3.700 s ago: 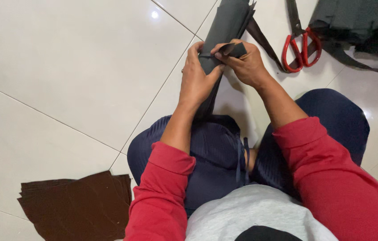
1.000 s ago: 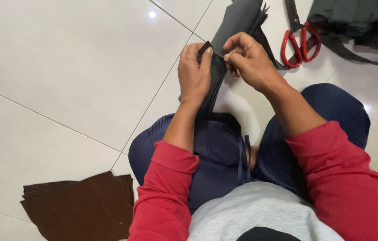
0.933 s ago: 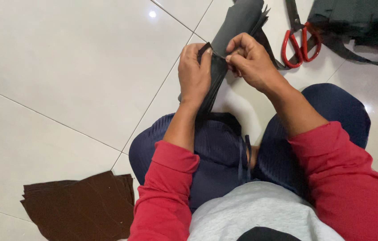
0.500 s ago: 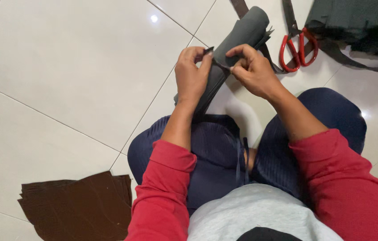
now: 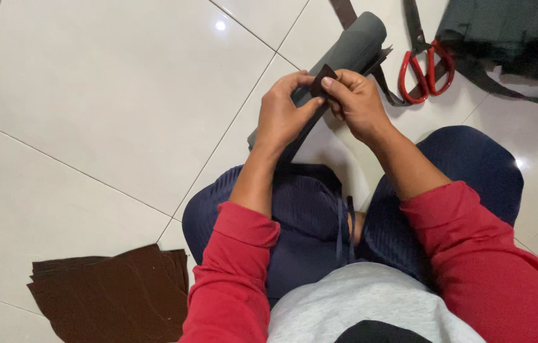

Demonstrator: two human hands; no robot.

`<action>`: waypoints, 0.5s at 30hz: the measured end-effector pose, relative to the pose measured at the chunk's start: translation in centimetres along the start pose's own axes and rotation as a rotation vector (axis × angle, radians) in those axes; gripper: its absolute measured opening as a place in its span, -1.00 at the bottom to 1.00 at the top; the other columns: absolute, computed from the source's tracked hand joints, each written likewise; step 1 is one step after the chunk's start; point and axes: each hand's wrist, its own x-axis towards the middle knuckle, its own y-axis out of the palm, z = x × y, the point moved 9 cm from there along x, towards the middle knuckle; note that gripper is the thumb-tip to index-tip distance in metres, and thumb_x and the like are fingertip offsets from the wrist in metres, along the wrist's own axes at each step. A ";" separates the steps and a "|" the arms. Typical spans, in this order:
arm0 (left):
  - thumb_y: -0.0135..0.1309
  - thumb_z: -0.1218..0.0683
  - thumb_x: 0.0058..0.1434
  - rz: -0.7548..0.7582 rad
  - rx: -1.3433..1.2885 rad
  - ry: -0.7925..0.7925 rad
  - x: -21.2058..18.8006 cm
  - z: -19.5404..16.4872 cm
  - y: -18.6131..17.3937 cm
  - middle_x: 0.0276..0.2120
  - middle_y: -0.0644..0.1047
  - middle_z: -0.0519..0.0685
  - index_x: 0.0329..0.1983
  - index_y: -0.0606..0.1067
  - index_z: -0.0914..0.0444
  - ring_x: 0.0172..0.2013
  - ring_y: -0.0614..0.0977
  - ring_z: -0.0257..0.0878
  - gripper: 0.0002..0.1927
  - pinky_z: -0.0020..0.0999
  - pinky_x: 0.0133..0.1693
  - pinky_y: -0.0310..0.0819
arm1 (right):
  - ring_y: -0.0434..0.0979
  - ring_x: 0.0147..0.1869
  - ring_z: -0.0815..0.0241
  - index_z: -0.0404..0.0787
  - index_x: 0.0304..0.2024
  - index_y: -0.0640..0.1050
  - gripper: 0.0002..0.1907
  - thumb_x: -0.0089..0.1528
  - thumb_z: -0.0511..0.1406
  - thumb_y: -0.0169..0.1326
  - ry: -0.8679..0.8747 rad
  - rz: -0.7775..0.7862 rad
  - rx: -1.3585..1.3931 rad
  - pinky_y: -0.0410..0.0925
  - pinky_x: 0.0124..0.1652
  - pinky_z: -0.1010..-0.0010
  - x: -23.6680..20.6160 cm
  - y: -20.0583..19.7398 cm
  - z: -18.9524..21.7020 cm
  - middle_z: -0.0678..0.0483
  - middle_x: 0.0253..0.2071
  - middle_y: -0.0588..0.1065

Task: The person sits on the floor and repeatedly rolls stacks of brown shoe insole cutouts into cylinders. They wrap a dark strap around each roll and use scissors to trim the excess strap, then tie the strap to secure the bundle.

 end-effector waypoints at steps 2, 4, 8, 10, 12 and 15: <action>0.35 0.08 0.02 0.040 0.006 -0.048 -0.3 0.4 0.5 0.03 0.61 0.06 -0.15 0.67 0.23 0.00 0.67 -0.04 -0.69 -0.23 0.01 0.56 | 0.30 -0.50 0.51 -0.20 -0.17 0.56 -0.80 0.43 -0.21 0.09 0.005 0.018 0.032 0.15 -0.51 0.63 -0.1 0.4 0.2 0.24 -0.45 0.46; 0.31 0.07 0.12 0.046 0.019 -0.082 -0.4 0.7 0.8 -0.02 0.66 -0.02 -0.15 0.68 0.21 -0.04 0.71 -0.11 -0.76 -0.27 0.00 0.58 | 0.30 -0.51 0.51 -0.22 -0.17 0.55 -0.80 0.44 -0.21 0.10 0.003 0.013 -0.011 0.14 -0.51 0.63 -0.2 0.7 0.8 0.25 -0.47 0.43; 0.25 0.09 0.19 0.003 0.052 -0.102 -0.4 0.8 0.7 -0.04 0.67 -0.09 -0.14 0.68 0.19 -0.05 0.71 -0.15 -0.81 -0.30 0.01 0.59 | 0.43 -0.41 0.46 -0.24 -0.02 0.52 -0.75 0.31 -0.30 0.25 -0.176 -0.025 -0.453 0.30 -0.43 0.57 -2.0 0.7 4.2 0.19 -0.39 0.49; 0.27 0.08 0.21 -0.021 0.096 -0.106 -0.4 0.9 0.5 -0.04 0.66 -0.11 -0.12 0.68 0.18 -0.04 0.71 -0.15 -0.80 -0.30 0.02 0.58 | 0.57 -0.28 0.37 -0.32 -0.08 0.55 -0.77 0.30 -0.34 0.29 -0.371 -0.041 -0.791 0.44 -0.29 0.52 -3.8 1.0 6.9 0.11 -0.26 0.58; 0.26 0.09 0.19 -0.060 0.117 -0.049 -0.4 0.3 0.2 0.02 0.62 -0.09 -0.11 0.68 0.19 -0.07 0.69 -0.15 -0.79 -0.28 -0.02 0.58 | 0.59 -0.31 0.32 -0.27 -0.09 0.60 -0.80 0.27 -0.33 0.29 -0.294 -0.083 -0.863 0.43 -0.31 0.48 -4.5 0.4 7.4 0.07 -0.30 0.60; 0.27 0.08 0.16 -0.117 0.268 0.076 -0.7 -1.2 -0.3 -0.02 0.62 -0.14 -0.13 0.68 0.15 -0.10 0.66 -0.16 -0.80 -0.25 -0.04 0.56 | 0.64 -0.25 0.25 -0.24 -0.11 0.62 -0.84 0.26 -0.37 0.26 -0.296 -0.109 -0.928 0.45 -0.25 0.44 -5.6 0.8 8.4 0.02 -0.27 0.61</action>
